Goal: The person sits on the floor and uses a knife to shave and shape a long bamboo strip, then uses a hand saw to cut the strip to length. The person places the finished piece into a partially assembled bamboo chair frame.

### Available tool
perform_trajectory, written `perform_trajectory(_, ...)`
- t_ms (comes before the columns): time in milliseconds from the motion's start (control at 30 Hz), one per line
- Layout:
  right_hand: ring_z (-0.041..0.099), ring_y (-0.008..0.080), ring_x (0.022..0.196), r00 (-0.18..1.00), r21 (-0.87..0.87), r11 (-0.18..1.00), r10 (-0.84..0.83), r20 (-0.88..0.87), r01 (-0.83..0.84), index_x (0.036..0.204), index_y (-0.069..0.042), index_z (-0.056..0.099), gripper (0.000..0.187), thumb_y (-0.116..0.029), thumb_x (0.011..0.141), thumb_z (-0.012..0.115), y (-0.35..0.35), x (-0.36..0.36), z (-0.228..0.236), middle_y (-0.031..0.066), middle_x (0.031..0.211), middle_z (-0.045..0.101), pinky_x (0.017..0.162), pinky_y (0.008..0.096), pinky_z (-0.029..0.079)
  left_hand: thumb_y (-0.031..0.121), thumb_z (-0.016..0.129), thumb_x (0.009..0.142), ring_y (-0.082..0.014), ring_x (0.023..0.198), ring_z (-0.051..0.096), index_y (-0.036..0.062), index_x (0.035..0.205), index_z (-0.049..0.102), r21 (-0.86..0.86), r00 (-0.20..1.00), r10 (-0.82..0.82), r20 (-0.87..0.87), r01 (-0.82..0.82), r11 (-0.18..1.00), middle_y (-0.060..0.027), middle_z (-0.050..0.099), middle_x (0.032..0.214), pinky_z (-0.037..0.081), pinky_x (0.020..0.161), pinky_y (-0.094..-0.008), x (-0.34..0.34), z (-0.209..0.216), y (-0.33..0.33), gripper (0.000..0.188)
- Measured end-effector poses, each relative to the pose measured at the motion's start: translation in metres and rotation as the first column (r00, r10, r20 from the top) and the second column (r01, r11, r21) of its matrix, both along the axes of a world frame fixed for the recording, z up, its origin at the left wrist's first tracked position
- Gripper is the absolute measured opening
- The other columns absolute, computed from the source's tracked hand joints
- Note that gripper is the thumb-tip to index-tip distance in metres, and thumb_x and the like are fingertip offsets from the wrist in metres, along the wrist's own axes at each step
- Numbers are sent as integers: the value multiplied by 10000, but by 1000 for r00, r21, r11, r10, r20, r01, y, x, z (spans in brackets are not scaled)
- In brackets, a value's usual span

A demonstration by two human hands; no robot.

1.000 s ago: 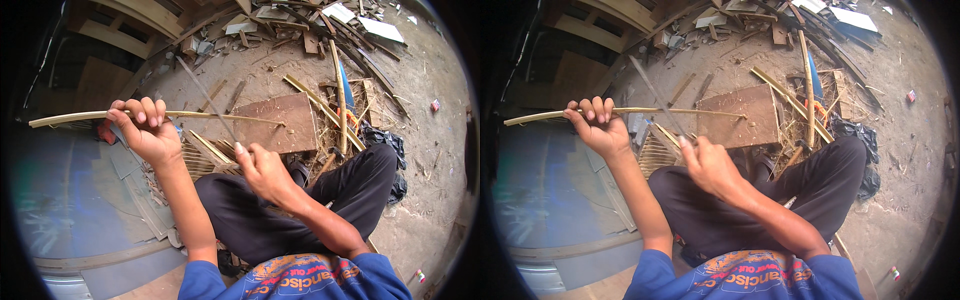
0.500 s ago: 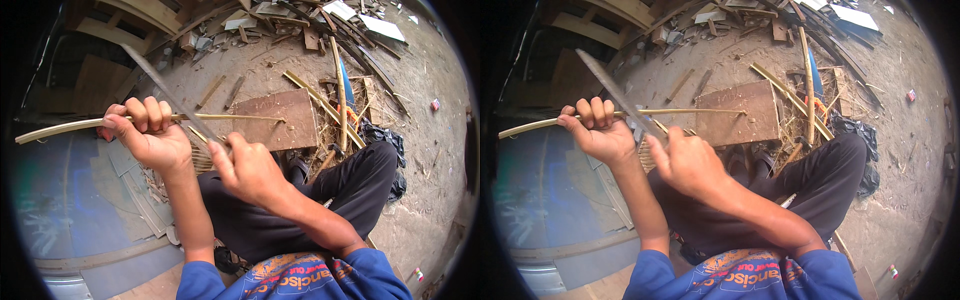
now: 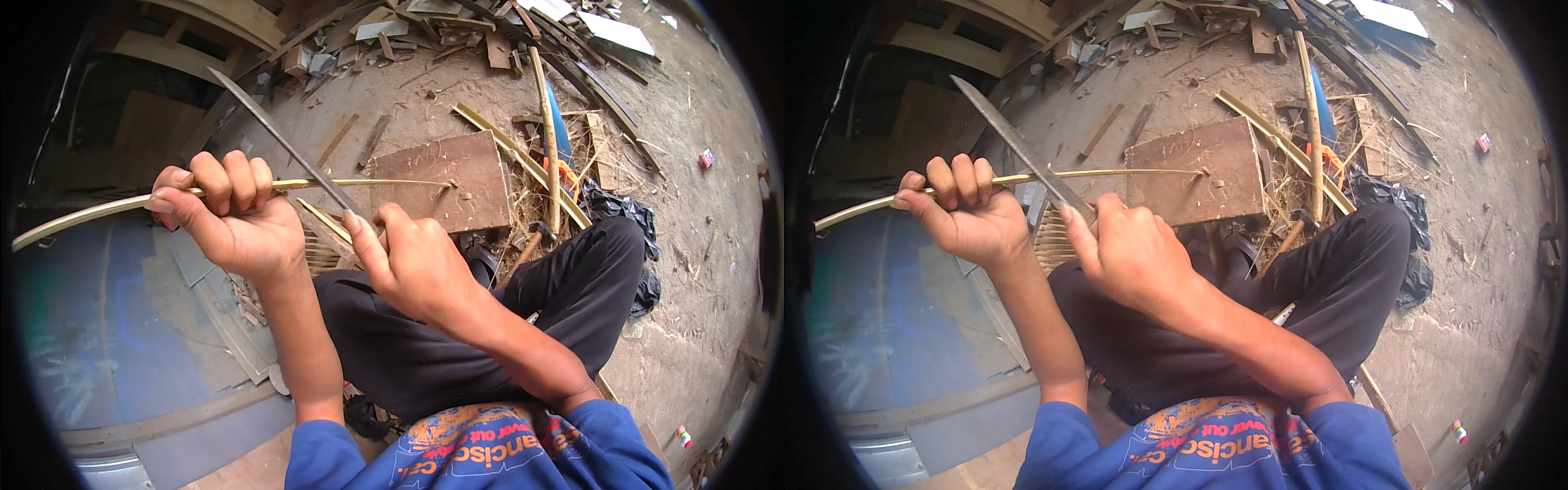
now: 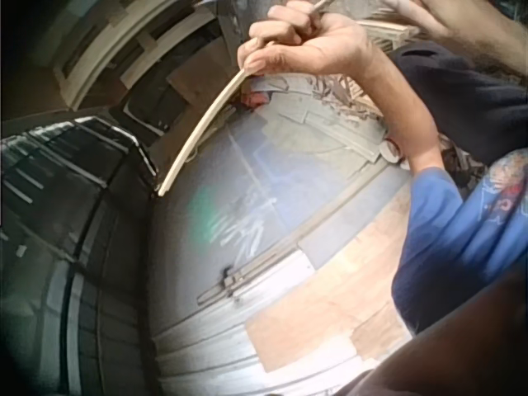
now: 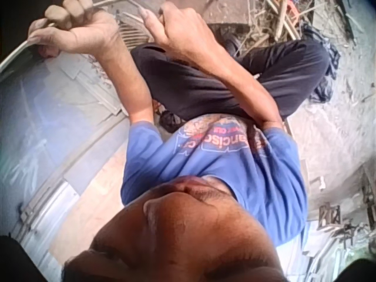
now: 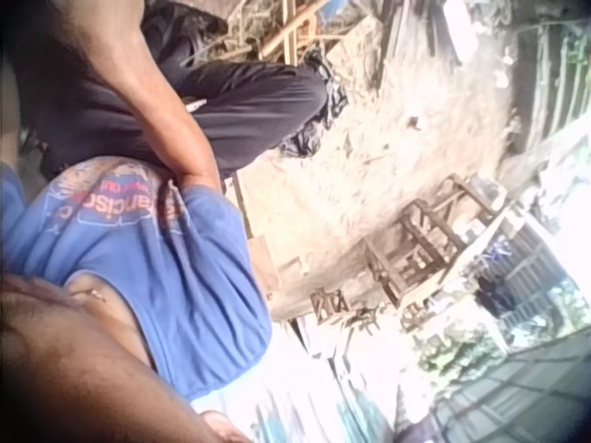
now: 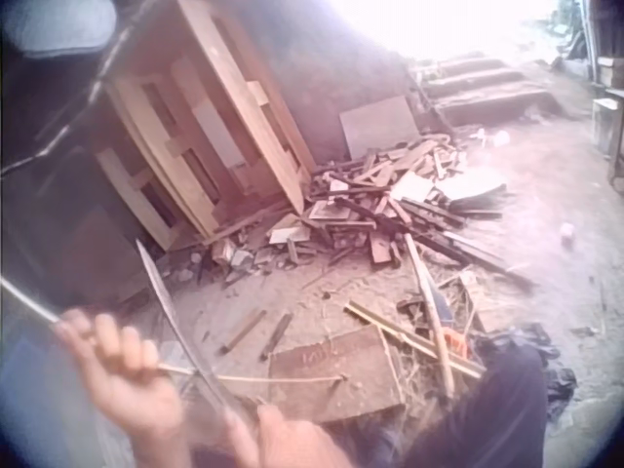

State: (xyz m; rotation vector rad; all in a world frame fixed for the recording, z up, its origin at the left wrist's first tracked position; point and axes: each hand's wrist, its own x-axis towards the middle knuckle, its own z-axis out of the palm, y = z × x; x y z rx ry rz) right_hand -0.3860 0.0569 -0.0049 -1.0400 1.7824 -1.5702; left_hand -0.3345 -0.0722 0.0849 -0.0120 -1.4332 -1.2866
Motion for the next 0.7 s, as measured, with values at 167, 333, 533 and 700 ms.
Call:
perform_trajectory(167,656,520,677,999,-35,999,37,-1,-37,846,72,576,531,-430,1015,531,11,3,6,307,660,636,605,578,538,439,601,1000,-77,562,215,154,969,532,-17,993,-118,14,118,993,53,255,670,206,491,-245,7,-2,0,294)
perform_trajectory(333,666,528,807,1000,280,960,-15,4,13,895,90,639,595,-461,1031,463,-9,-19,-62,344,782,664,754,577,542,432,608,998,-81,558,221,160,965,529,23,1000,-6,-4,6,1000,50,253,674,210,493,-246,9,1,-14,286)
perform_trajectory(533,632,554,986,984,506,857,-158,83,95,928,138,681,703,-505,1031,417,4,-32,-174,423,935,634,922,562,494,433,601,1004,-82,557,231,159,937,503,58,999,42,-31,-40,998,47,253,669,214,495,-245,12,0,-25,299)
perform_trajectory(700,623,564,998,967,569,809,-241,86,151,939,157,680,707,-500,1021,436,14,-29,-213,421,911,634,923,570,491,456,577,1015,-77,541,223,141,901,458,71,996,81,-40,-78,994,46,270,650,206,482,-241,6,3,-30,356)
